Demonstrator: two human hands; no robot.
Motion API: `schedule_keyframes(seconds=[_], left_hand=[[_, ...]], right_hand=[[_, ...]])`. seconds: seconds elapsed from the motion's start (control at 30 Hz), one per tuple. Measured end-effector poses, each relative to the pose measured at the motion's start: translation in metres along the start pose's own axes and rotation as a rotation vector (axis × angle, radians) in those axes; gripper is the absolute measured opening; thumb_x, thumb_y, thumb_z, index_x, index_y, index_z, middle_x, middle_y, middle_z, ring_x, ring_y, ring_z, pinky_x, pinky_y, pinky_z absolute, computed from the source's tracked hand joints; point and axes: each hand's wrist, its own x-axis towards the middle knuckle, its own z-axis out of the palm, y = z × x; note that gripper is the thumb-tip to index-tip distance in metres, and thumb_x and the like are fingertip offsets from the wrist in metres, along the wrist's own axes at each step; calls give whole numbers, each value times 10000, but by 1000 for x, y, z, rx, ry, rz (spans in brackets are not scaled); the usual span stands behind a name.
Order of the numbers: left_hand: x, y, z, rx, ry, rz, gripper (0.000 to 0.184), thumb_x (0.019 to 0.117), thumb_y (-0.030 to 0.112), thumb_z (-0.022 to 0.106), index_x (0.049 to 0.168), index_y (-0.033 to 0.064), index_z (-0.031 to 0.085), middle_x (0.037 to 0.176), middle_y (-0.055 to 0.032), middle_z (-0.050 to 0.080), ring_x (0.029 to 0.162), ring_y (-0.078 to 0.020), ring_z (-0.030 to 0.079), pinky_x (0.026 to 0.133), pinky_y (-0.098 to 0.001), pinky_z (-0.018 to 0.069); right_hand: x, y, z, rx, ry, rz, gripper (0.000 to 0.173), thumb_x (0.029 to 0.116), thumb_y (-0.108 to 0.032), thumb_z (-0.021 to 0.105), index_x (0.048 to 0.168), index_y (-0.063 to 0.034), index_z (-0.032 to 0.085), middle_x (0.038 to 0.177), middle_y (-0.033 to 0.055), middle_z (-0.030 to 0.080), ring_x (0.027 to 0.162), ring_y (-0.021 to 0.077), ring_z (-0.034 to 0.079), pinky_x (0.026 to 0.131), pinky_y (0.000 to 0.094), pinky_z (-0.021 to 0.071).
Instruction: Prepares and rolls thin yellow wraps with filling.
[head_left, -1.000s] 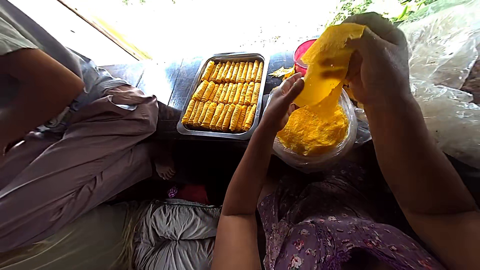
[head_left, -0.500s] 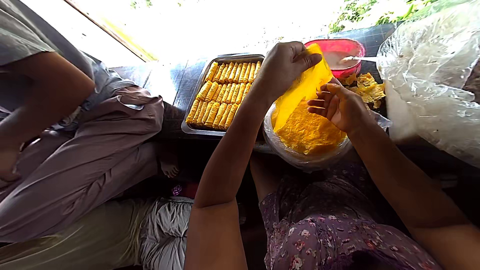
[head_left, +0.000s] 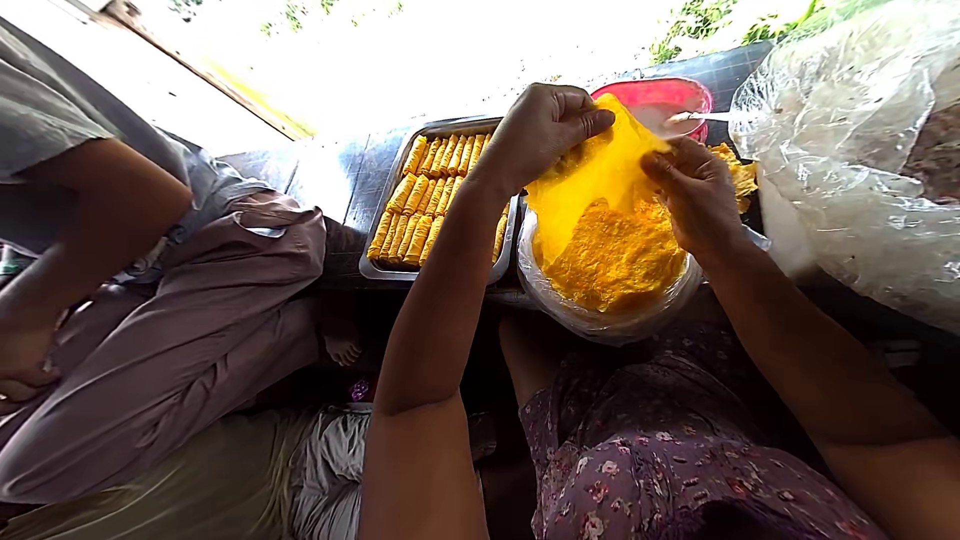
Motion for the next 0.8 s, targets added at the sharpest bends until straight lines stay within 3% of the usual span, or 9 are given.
schedule_keyframes(seconds=[0.17, 0.23, 0.3, 0.33, 0.43, 0.53, 0.6, 0.7, 0.8], left_hand=[[-5, -1, -13, -96, -2, -28, 164, 1039, 161, 581, 896, 100, 635, 735, 94, 642, 642, 20, 619, 609, -172, 532], [-8, -2, -16, -185, -59, 1, 26, 984, 96, 617, 1010, 94, 613, 838, 78, 682, 743, 5, 667, 698, -191, 575], [-9, 0, -12, -167, -120, 37, 282, 927, 68, 683, 1183, 39, 570, 998, 10, 671, 858, -24, 668, 777, -209, 576], [-8, 1, -5, -135, -120, 53, 327, 915, 67, 711, 1209, 19, 577, 1002, -12, 677, 850, -28, 666, 771, -206, 571], [-3, 1, 12, -74, -64, 113, 160, 956, 76, 687, 1083, -6, 634, 899, -5, 682, 776, 9, 638, 741, -173, 538], [-5, 7, 12, -127, -11, 81, 72, 990, 97, 653, 992, 26, 641, 823, 31, 656, 710, 24, 620, 681, -158, 529], [-9, 12, 9, -170, 13, 19, 70, 1009, 104, 630, 1011, 34, 627, 841, 25, 652, 721, 17, 623, 687, -161, 531], [-14, 12, 7, -211, 11, -44, 41, 1033, 96, 580, 1020, 57, 589, 840, 22, 638, 716, 6, 622, 675, -163, 531], [-23, 4, 0, -171, 26, -89, 51, 1040, 103, 555, 1031, 64, 587, 836, 24, 630, 706, 3, 618, 664, -171, 529]], right_hand=[[8, -23, 2, 54, 38, -129, 111, 1011, -49, 541, 1022, -101, 638, 858, -103, 684, 796, -4, 673, 763, 215, 578], [15, -34, 4, 25, -3, -173, 105, 995, -30, 559, 1020, -100, 633, 835, -108, 691, 772, -4, 683, 748, 218, 592], [22, -42, 8, -55, -66, -181, 78, 973, -33, 609, 1033, -71, 642, 834, -84, 686, 754, 1, 676, 735, 211, 592], [26, -45, 10, -105, -94, -182, 81, 966, -51, 642, 1046, -63, 639, 835, -71, 680, 740, -3, 671, 725, 199, 590], [31, -44, 10, -227, -103, -221, 192, 958, -133, 696, 1096, -40, 602, 837, -40, 651, 701, -14, 636, 694, 179, 562], [14, -36, -1, -208, -207, -121, 493, 945, -276, 681, 1321, -22, 488, 1047, -1, 647, 890, 26, 665, 821, 237, 586], [-5, -22, -4, -239, -264, -12, 583, 888, -248, 711, 1355, -5, 458, 1061, 42, 683, 926, 79, 679, 842, 291, 581], [-26, 5, -6, -393, -333, 6, 409, 892, -95, 728, 1242, 42, 567, 986, 108, 679, 867, 123, 648, 795, 305, 546], [-32, 11, -13, -344, -273, 111, 137, 934, -24, 662, 1070, -5, 664, 902, 23, 670, 767, 14, 618, 729, 202, 531]])
